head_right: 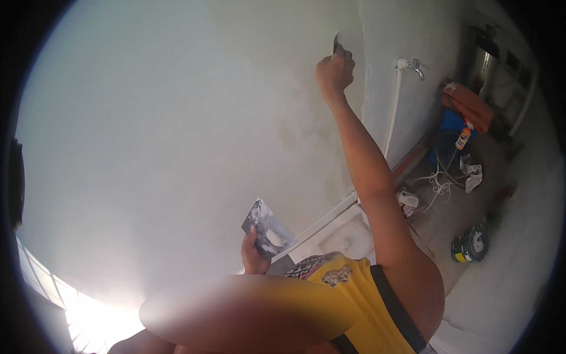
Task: The person applies white plaster to a wall using a trowel and a hawk. They repeatedly scoop plaster from the hawk and spread it on the wall in smooth strokes, working on a section near the ceiling.
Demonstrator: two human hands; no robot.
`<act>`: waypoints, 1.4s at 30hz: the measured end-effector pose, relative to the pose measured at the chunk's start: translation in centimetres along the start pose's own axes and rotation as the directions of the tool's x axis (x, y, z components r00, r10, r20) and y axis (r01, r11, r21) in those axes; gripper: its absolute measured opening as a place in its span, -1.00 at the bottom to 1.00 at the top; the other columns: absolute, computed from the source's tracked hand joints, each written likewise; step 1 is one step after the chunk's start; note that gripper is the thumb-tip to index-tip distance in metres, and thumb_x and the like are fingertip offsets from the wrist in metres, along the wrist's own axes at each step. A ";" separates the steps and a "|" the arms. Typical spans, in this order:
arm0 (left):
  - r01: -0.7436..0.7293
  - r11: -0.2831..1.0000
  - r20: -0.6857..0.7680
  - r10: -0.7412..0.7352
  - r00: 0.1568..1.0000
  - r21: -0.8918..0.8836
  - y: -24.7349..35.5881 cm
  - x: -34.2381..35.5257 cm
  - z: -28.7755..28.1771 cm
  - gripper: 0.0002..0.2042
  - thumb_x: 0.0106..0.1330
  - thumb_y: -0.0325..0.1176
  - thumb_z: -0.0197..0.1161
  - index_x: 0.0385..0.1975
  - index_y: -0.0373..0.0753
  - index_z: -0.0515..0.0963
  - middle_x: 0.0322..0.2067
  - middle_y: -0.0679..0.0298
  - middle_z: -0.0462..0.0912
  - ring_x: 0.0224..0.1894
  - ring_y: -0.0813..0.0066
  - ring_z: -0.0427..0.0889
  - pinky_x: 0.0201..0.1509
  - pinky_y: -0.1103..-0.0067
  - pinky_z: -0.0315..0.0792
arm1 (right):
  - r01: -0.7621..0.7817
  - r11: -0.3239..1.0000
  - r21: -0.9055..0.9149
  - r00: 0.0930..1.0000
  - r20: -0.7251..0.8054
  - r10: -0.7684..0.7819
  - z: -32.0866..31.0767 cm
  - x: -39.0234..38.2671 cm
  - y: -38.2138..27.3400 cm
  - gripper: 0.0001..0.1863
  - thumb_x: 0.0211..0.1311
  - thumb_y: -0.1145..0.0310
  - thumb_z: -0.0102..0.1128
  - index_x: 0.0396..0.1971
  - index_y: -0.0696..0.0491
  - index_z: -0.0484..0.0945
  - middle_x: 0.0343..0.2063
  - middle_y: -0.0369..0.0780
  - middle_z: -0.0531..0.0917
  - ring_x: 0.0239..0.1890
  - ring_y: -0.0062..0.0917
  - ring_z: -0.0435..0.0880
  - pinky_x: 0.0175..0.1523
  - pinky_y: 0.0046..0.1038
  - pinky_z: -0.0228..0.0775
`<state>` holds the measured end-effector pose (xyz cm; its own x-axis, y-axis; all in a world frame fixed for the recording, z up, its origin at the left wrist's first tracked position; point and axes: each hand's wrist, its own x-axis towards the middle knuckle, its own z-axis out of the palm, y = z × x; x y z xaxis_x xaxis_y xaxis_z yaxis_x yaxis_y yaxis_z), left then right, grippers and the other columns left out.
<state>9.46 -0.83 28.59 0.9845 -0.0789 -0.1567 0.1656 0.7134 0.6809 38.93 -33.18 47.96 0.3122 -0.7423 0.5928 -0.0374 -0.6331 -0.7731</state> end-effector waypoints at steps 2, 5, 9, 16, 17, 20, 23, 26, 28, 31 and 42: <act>0.003 1.000 0.003 -0.003 1.000 -0.004 0.0 -0.1 0.4 -0.70 0.57 -0.32 0.05 0.14 -0.37 0.49 -0.03 0.12 0.70 -0.03 0.28 0.74 0.08 0.32 0.65 | 0.313 0.944 0.101 0.947 -0.110 -0.302 0.1 -3.9 -3.6 -0.51 0.24 0.52 0.18 0.21 0.12 0.49 0.01 -0.14 0.59 0.02 -0.17 0.59 -0.10 -0.13 0.62; -0.027 0.999 0.006 0.027 1.000 -0.022 -0.1 -0.4 1.6 -0.70 0.57 -0.32 0.05 0.12 -0.38 0.49 -0.04 0.12 0.70 -0.05 0.28 0.75 0.07 0.33 0.66 | 0.676 0.716 0.172 0.731 -0.035 -0.682 -2.5 -10.3 -6.7 -0.50 0.09 0.57 0.26 0.11 0.12 0.57 -0.11 -0.22 0.62 -0.14 -0.30 0.57 -0.27 -0.30 0.54; -0.077 0.997 -0.009 0.077 0.997 -0.019 -0.2 -0.5 3.2 -0.70 0.58 -0.31 0.05 0.12 -0.39 0.49 -0.04 0.13 0.70 -0.04 0.28 0.75 0.08 0.34 0.66 | 0.761 0.620 0.192 0.633 -0.012 -0.774 -6.9 -5.8 -10.6 -0.47 0.05 0.62 0.24 0.06 -0.14 0.70 -0.07 -0.41 0.69 -0.14 -0.38 0.58 -0.12 -0.28 0.45; -0.090 0.995 -0.009 0.090 0.996 -0.037 -0.3 -0.4 3.3 -0.68 0.57 -0.31 0.06 0.14 -0.40 0.47 -0.01 0.11 0.69 0.01 0.28 0.73 0.11 0.32 0.65 | 0.945 0.318 0.077 0.327 -0.245 -0.913 -4.1 15.5 -15.0 -0.61 0.30 0.53 0.11 0.08 -0.04 0.70 0.09 -0.22 0.73 0.13 -0.26 0.61 0.24 -0.08 0.32; -0.069 0.997 -0.029 0.068 0.997 -0.034 -0.3 -0.4 3.3 -0.68 0.57 -0.30 0.06 0.15 -0.40 0.47 0.00 0.11 0.68 0.01 0.28 0.73 0.12 0.31 0.65 | 0.951 0.304 0.063 0.310 -0.252 -0.917 -3.0 15.1 -13.4 -0.49 0.17 0.59 0.16 0.12 -0.11 0.68 0.12 -0.30 0.70 0.13 -0.30 0.58 0.21 -0.12 0.34; -0.035 0.998 -0.016 0.034 0.999 -0.045 -0.3 -0.3 2.9 -0.66 0.57 -0.29 0.06 0.17 -0.39 0.45 0.03 0.10 0.67 0.03 0.28 0.72 0.12 0.31 0.64 | 0.922 0.383 0.050 0.385 -0.174 -0.906 -0.9 7.1 -5.0 -0.17 -0.13 0.73 0.29 0.25 -0.25 0.62 0.21 -0.42 0.62 0.17 -0.33 0.50 0.22 -0.17 0.38; -0.032 0.998 -0.008 0.031 0.999 -0.050 -0.2 -0.3 2.9 -0.66 0.58 -0.28 0.06 0.18 -0.39 0.45 0.03 0.10 0.67 0.03 0.27 0.72 0.13 0.30 0.64 | 0.866 0.476 0.152 0.485 -0.026 -0.874 -1.8 -3.2 3.9 -0.23 -0.10 0.68 0.33 0.21 -0.25 0.64 0.21 -0.39 0.61 0.16 -0.28 0.49 0.28 -0.13 0.34; -0.028 0.999 0.010 0.029 1.000 -0.033 0.1 -0.5 3.2 -0.66 0.58 -0.28 0.06 0.18 -0.39 0.44 0.02 0.11 0.67 0.03 0.26 0.72 0.14 0.29 0.64 | 0.838 0.520 0.164 0.499 0.157 -0.852 -5.0 -7.9 5.9 -0.29 -0.07 0.66 0.33 0.17 -0.23 0.66 0.18 -0.40 0.62 0.16 -0.28 0.50 0.26 -0.16 0.35; -0.031 0.999 -0.004 0.031 1.000 -0.008 0.3 -0.6 3.3 -0.66 0.58 -0.28 0.06 0.17 -0.39 0.44 0.01 0.11 0.68 0.04 0.26 0.72 0.14 0.29 0.64 | 0.850 0.497 0.175 0.489 0.088 -0.868 -7.4 -6.8 1.7 -0.33 -0.06 0.65 0.34 0.13 -0.21 0.68 0.15 -0.40 0.63 0.14 -0.30 0.51 0.23 -0.17 0.36; -0.021 1.000 0.043 0.020 0.999 0.021 0.7 -0.8 2.8 -0.67 0.58 -0.28 0.06 0.18 -0.37 0.44 0.02 0.13 0.68 0.03 0.28 0.73 0.15 0.30 0.64 | 0.872 0.468 0.147 0.489 -0.199 -0.849 -9.1 -1.3 -10.0 -0.32 -0.05 0.65 0.31 0.13 -0.27 0.67 0.09 -0.46 0.66 0.10 -0.36 0.53 0.17 -0.18 0.38; -0.036 0.999 0.038 0.035 0.999 0.006 0.4 -0.3 2.4 -0.65 0.57 -0.24 0.03 0.18 -0.34 0.48 0.02 0.13 0.67 0.04 0.24 0.71 0.14 0.26 0.61 | 0.881 0.460 0.111 0.469 -0.088 -0.879 -4.2 -7.1 -7.1 -0.23 -0.11 0.61 0.40 0.20 -0.30 0.62 0.19 -0.36 0.56 0.12 -0.24 0.44 0.12 -0.07 0.26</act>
<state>9.34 -2.16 30.66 0.9912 -0.0801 -0.1054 0.1308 0.7114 0.6905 33.00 -24.35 50.17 0.0961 0.1886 0.9773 0.3633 -0.9208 0.1420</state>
